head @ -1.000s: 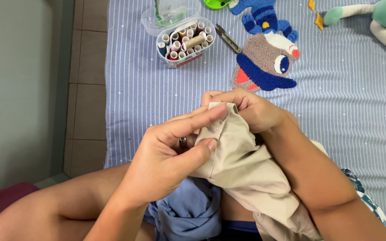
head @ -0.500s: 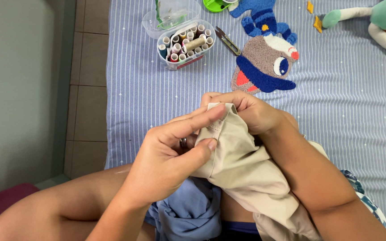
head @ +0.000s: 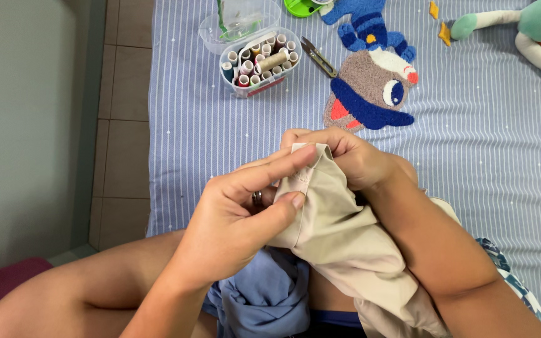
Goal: The person uses thread nippers to trim loose threads from a pair of tan shorts and then hand-sews a seam on the waistband.
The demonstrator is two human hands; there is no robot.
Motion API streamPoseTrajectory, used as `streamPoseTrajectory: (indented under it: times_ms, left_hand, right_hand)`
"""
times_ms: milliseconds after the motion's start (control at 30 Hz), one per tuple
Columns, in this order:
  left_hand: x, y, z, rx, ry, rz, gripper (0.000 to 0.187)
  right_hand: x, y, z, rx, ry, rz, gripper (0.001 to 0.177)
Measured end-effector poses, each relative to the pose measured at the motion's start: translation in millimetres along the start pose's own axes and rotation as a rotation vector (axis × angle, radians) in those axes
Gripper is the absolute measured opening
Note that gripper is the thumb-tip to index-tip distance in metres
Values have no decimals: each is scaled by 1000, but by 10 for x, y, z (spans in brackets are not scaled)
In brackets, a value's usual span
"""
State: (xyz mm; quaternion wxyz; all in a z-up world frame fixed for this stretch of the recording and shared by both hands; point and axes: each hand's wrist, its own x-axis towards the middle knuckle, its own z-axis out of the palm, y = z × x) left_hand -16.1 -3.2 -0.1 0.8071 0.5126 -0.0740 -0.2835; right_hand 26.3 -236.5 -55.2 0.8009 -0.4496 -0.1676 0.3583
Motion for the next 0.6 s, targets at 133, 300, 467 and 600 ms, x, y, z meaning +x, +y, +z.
streamPoseTrajectory:
  times_ms: [133, 300, 467, 600]
  left_hand:
    - [21, -15, -1, 13, 16, -13, 46]
    - [41, -65, 30, 53, 57, 2, 46]
    - [72, -138, 55, 150, 120, 80, 45]
    - [68, -124, 49, 129, 136, 46, 46]
  right_hand:
    - [7, 28, -14, 5, -37, -33, 23]
    - [3, 105, -27, 75, -7, -68, 21]
    - [-15, 132, 2, 108, -25, -32, 20]
    - [13, 147, -56, 192, -8, 34, 21]
